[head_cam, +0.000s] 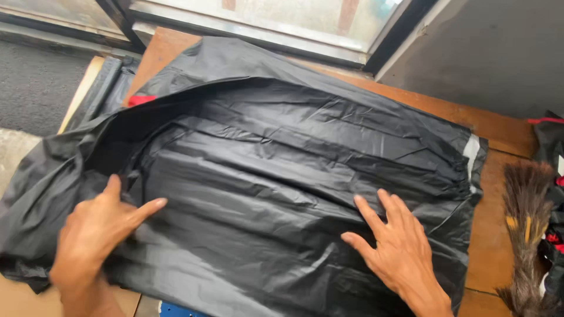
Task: The person folds a large black tarp with red accents on a wooden table. They use a small brush to smooth the material and remove wrinkles while folding it into a compact roll.
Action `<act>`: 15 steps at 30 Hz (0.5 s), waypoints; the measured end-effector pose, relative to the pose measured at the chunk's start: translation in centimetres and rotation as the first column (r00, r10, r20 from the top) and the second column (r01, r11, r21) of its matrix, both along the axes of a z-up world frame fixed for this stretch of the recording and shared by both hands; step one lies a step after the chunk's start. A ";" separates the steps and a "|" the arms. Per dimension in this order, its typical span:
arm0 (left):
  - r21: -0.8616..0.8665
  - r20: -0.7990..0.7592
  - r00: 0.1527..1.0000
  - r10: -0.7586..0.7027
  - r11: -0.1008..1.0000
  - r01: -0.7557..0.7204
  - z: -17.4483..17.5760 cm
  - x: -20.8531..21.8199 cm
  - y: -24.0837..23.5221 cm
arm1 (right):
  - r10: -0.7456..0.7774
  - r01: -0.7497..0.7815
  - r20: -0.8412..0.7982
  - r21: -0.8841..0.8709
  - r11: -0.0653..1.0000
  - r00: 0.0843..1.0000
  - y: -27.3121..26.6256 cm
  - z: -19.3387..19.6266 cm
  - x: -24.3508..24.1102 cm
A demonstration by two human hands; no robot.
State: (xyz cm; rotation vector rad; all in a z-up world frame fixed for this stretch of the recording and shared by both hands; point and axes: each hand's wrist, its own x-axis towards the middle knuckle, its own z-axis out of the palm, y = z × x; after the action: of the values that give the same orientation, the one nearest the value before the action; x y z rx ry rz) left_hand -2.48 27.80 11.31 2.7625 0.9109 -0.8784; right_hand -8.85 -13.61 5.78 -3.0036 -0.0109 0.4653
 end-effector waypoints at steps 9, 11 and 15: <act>0.393 0.727 0.161 -0.667 0.597 0.699 -4.5 1.8 -1.6 | -0.570 0.602 0.332 0.006 0.798 0.752 -12.4 -2.1 2.3; 0.219 0.732 0.284 -0.619 0.609 0.762 -5.5 4.4 -3.2 | -0.688 0.681 0.187 0.111 0.724 0.701 -12.1 -0.3 3.8; 0.045 0.437 0.517 -0.736 0.592 0.805 -7.2 6.9 -5.4 | -0.746 0.726 0.044 0.196 0.659 0.665 -14.4 -2.6 6.2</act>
State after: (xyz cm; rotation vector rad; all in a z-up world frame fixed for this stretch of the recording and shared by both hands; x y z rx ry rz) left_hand 4.46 22.37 4.09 2.9682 -0.5421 -0.3256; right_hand -2.68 -27.96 3.17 -2.5412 1.0714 0.1648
